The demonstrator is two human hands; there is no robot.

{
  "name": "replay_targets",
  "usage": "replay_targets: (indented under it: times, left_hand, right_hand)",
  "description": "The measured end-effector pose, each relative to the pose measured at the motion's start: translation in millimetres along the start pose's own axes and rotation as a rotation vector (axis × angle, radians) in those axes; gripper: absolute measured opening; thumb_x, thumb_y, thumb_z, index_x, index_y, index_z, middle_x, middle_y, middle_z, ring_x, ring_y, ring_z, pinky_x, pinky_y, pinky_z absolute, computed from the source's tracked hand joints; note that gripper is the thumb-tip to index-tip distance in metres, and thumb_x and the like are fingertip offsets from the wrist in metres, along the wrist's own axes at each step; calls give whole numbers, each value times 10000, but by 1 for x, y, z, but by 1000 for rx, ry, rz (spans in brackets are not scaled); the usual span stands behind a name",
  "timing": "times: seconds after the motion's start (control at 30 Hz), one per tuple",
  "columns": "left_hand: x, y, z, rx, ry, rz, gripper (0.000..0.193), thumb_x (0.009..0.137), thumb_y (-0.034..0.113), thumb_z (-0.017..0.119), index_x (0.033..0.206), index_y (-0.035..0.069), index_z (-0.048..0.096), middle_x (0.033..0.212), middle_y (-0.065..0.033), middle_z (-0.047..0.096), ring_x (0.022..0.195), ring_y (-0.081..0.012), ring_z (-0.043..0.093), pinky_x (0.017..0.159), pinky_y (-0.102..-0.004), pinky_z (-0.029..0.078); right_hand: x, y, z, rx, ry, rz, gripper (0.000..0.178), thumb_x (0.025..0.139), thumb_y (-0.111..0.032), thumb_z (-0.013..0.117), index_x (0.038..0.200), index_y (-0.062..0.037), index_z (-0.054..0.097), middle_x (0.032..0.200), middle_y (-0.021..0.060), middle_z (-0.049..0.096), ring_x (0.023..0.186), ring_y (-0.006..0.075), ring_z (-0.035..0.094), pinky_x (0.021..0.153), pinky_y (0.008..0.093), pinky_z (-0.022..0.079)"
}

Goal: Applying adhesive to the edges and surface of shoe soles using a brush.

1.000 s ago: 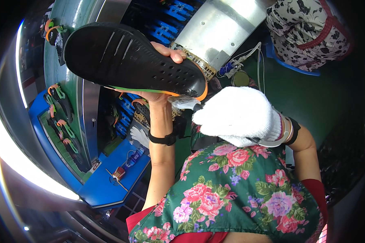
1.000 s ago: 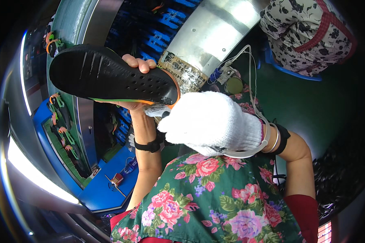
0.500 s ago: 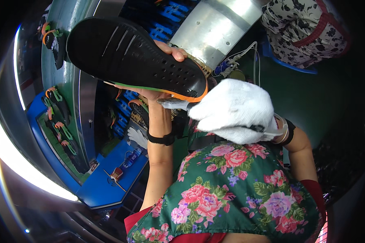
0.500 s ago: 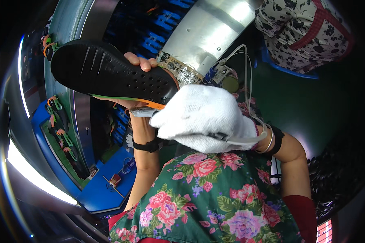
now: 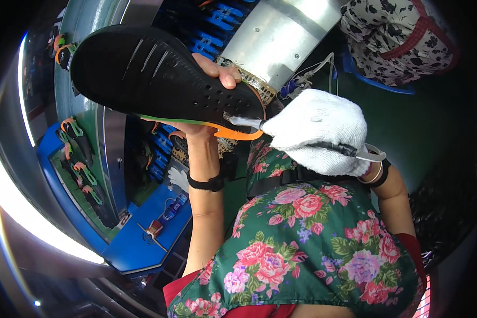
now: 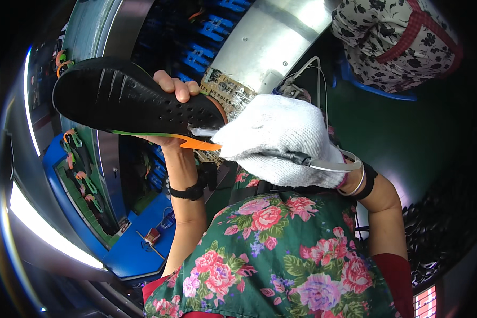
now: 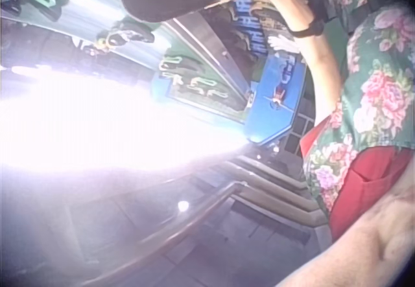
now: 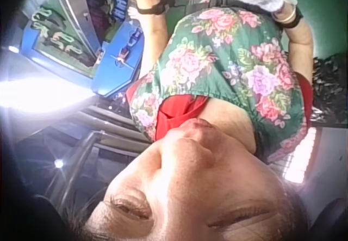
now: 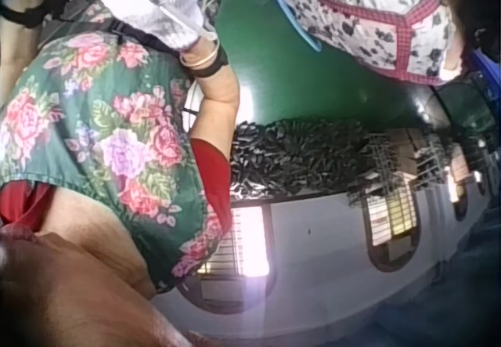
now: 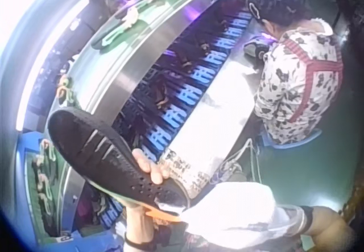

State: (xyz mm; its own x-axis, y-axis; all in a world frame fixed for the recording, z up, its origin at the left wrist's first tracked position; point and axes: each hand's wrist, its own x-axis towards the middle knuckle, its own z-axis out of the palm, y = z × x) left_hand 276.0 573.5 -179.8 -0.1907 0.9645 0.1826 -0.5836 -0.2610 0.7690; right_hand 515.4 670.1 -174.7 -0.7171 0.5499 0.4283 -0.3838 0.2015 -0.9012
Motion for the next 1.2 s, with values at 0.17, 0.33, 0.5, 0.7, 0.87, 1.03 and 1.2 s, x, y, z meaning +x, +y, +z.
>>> replay_targets:
  times: [0.17,0.33,0.5,0.7,0.87,1.03,1.2]
  left_hand:
    - [-2,1,-1,11,80,80,945,894,826,525,1135,-84,606,1013,-156,639,933,-323,719,892,-488,559]
    - [0,2,3,21,96,67,919,900,820,518,1129,-65,611,1023,-155,640,925,-321,720,889,-482,562]
    - [11,3,-1,9,0,-24,723,956,686,576,1287,44,603,1073,-118,547,952,-290,655,957,-489,511]
    - [9,-10,-2,-5,259,-21,1205,670,1047,402,1095,-63,599,881,-227,659,796,-359,698,768,-468,572]
    - [13,5,-16,61,-3,-91,924,865,825,558,1275,-2,591,1091,-157,588,995,-320,675,992,-489,523]
    - [21,-4,-5,-59,144,-80,1120,755,961,432,1248,-34,581,1007,-191,626,890,-352,686,878,-484,552]
    - [16,-7,-7,-92,296,-44,1318,667,1078,259,1276,-55,548,948,-229,670,794,-380,698,757,-487,586]
  right_hand:
    - [-1,5,6,45,-32,-72,208,734,-24,808,914,-127,796,997,65,794,873,241,745,736,355,588]
    - [-2,10,11,57,-47,-125,235,740,-71,815,954,-170,814,1014,26,791,823,231,728,696,343,591]
    - [3,3,10,6,-31,-158,225,757,-60,795,966,-140,818,971,37,786,802,237,725,700,344,596]
    - [10,11,16,34,67,-272,176,748,-50,791,911,-117,803,984,46,786,829,250,736,713,354,600]
    - [13,11,4,22,-22,-129,169,746,-58,789,897,-134,799,975,31,786,830,237,732,725,349,593]
    - [13,9,6,9,-31,-111,195,737,-57,796,910,-146,803,976,29,784,836,242,731,727,348,590]
    - [23,16,8,110,7,-146,225,732,-31,796,934,-130,797,999,48,783,838,249,730,728,360,593]
